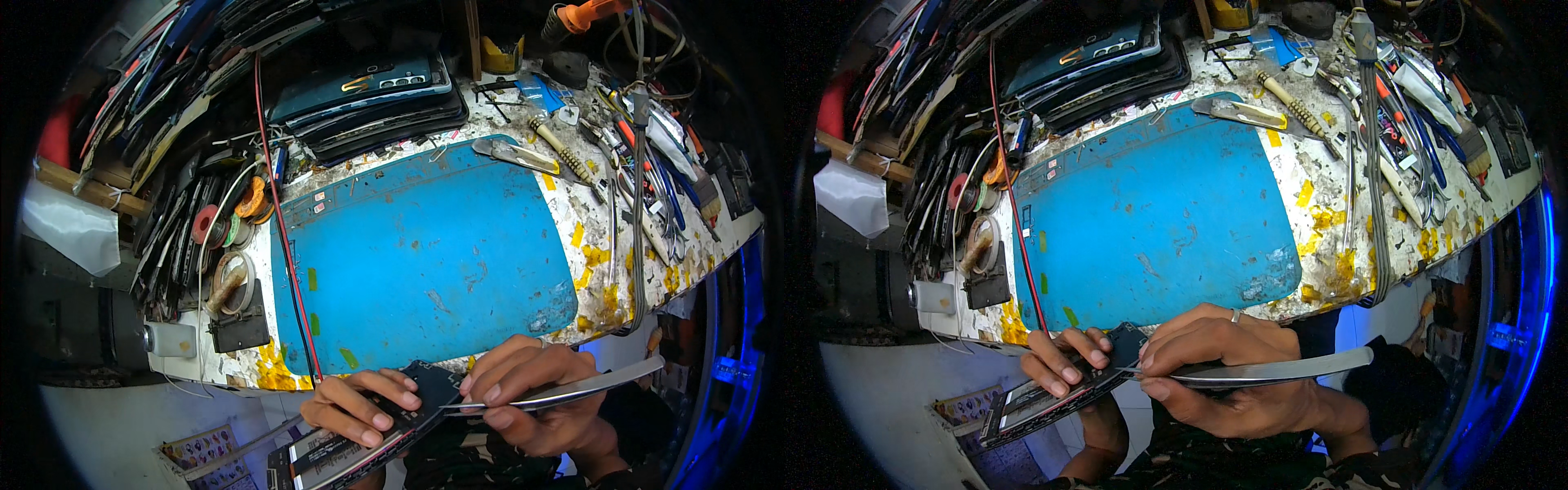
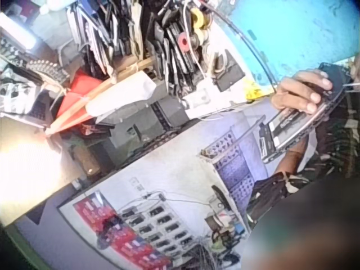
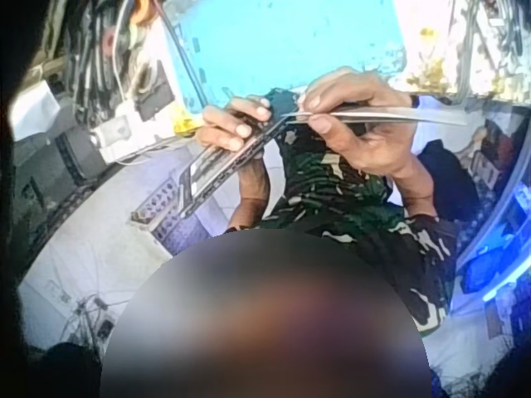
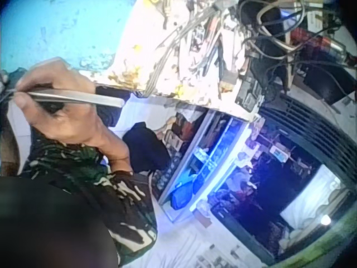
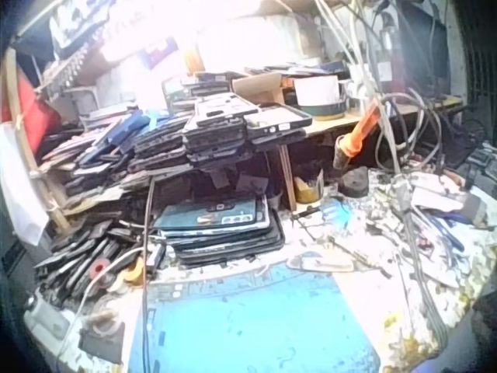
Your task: The person disassembles a smartphone by removing screws and prying open the back cover. They remove the battery and other internal components, then place a new battery into the phone and begin reassembly.
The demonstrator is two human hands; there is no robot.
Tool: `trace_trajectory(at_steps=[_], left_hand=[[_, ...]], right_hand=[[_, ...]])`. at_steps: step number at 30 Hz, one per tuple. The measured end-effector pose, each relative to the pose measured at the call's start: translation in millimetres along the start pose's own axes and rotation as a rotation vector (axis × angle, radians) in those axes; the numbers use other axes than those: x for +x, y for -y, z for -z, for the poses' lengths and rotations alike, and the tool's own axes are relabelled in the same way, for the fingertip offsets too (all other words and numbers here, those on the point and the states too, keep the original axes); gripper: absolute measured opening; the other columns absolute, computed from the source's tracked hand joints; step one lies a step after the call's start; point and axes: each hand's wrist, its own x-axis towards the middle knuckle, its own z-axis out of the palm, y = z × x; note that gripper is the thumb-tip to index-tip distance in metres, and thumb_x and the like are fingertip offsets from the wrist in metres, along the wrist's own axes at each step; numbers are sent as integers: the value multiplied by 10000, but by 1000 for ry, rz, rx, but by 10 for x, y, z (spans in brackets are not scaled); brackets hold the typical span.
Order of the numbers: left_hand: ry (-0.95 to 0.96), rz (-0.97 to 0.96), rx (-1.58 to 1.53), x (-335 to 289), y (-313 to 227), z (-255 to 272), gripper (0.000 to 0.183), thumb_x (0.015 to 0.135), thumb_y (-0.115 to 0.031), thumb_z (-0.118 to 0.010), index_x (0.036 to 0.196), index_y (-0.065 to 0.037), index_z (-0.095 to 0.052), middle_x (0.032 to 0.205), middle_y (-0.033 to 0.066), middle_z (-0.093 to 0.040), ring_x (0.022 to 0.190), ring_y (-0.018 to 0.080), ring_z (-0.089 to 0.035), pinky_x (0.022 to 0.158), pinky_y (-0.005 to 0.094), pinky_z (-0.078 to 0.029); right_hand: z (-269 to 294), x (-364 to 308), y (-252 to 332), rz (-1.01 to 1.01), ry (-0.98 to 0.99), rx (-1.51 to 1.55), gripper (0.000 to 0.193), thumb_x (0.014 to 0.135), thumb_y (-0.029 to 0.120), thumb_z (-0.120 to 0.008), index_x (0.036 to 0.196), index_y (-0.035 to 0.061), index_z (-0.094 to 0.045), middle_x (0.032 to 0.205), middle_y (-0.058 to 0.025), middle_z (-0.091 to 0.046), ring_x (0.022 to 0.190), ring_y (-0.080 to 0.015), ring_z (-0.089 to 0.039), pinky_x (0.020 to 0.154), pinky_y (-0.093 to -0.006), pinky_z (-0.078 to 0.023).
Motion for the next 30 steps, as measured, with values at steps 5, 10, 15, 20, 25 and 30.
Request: trace_trajectory(at_steps=[5,10,15,20,25,30], left_hand=[[20,22,-13,10,-13,37,176,843,-188,-703,834,-24,-640,865,90,-595,874,408,-669,815,551,-527],[43,29,0,10,-20,53,189,859,-201,-688,835,-19,-641,873,93,-599,879,413,-668,823,557,-522],[76,20,-16,33,-22,68,187,854,-193,-697,847,-14,-642,880,95,-598,896,422,-664,834,566,-517],[76,24,-30,37,-15,63,188,847,-190,-710,861,-15,-642,894,96,-603,924,430,-658,847,572,-512],[156,51,57,39,-44,75,163,910,-205,-632,880,-57,-570,941,72,-545,938,396,-637,861,545,-497],[307,55,117,129,-63,147,212,919,-255,-617,886,-50,-575,919,74,-560,909,405,-649,846,535,-502]], right_hand=[[10,24,12,-8,29,3,160,808,73,-759,918,7,-664,869,-111,-688,839,-212,-682,707,-299,-556],[21,81,47,36,98,-73,181,798,72,-769,936,14,-669,872,-87,-689,852,-215,-671,705,-298,-556],[14,116,115,-70,106,-130,158,763,97,-792,847,61,-663,770,-86,-709,829,-234,-679,704,-330,-550],[-18,48,57,168,119,-280,207,748,65,-796,901,77,-658,792,-69,-707,852,-248,-688,680,-335,-548],[-114,-32,-13,320,110,-376,319,730,80,-799,1015,83,-655,894,-58,-700,916,-255,-683,739,-369,-543],[34,83,69,-95,117,15,194,775,38,-750,956,43,-681,887,-98,-696,866,-229,-693,718,-314,-549]])
